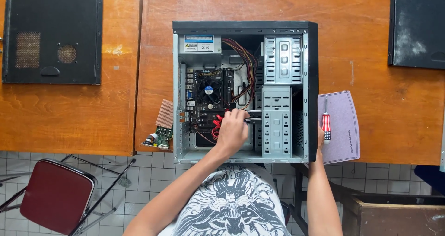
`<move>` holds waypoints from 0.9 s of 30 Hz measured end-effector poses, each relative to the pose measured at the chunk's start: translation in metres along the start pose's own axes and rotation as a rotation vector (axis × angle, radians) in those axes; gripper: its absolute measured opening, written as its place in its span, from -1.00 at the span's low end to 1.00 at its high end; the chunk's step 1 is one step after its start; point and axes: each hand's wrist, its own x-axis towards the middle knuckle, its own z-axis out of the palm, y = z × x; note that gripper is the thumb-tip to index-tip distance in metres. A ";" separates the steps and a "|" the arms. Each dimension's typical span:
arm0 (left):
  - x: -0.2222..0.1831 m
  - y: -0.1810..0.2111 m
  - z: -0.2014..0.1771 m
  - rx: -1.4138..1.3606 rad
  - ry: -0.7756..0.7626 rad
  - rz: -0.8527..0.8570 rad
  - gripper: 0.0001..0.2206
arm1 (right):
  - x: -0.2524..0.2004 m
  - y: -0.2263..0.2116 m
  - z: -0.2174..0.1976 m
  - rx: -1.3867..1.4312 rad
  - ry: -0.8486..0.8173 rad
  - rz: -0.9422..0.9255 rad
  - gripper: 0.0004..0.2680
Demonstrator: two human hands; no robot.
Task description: Managing internal cables and inspecting hardware components like RAM and a graphics card inside a PC case.
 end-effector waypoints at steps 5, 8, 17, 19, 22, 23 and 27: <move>0.009 0.018 0.012 0.152 -0.015 0.224 -0.65 | 0.003 0.002 -0.006 0.001 0.019 0.006 -0.86; 0.009 0.017 0.020 0.231 -0.027 0.282 -0.65 | 0.008 0.002 -0.008 0.002 0.026 0.004 -0.86; 0.005 0.026 0.015 0.263 -0.074 0.321 -0.66 | 0.011 0.010 -0.008 0.004 0.033 0.018 -0.87; 0.005 0.031 0.013 0.284 -0.063 0.330 -0.66 | 0.013 0.010 -0.006 0.005 0.032 0.017 -0.87; 0.005 0.037 0.017 0.383 -0.011 0.399 -0.69 | 0.024 -0.003 -0.006 0.010 0.039 0.021 -0.87; 0.003 0.036 0.023 0.414 0.001 0.408 -0.69 | 0.032 -0.017 -0.007 0.011 0.040 0.022 -0.87; 0.005 0.033 0.031 0.460 0.016 0.436 -0.70 | 0.052 -0.038 -0.003 0.019 0.048 0.028 -0.87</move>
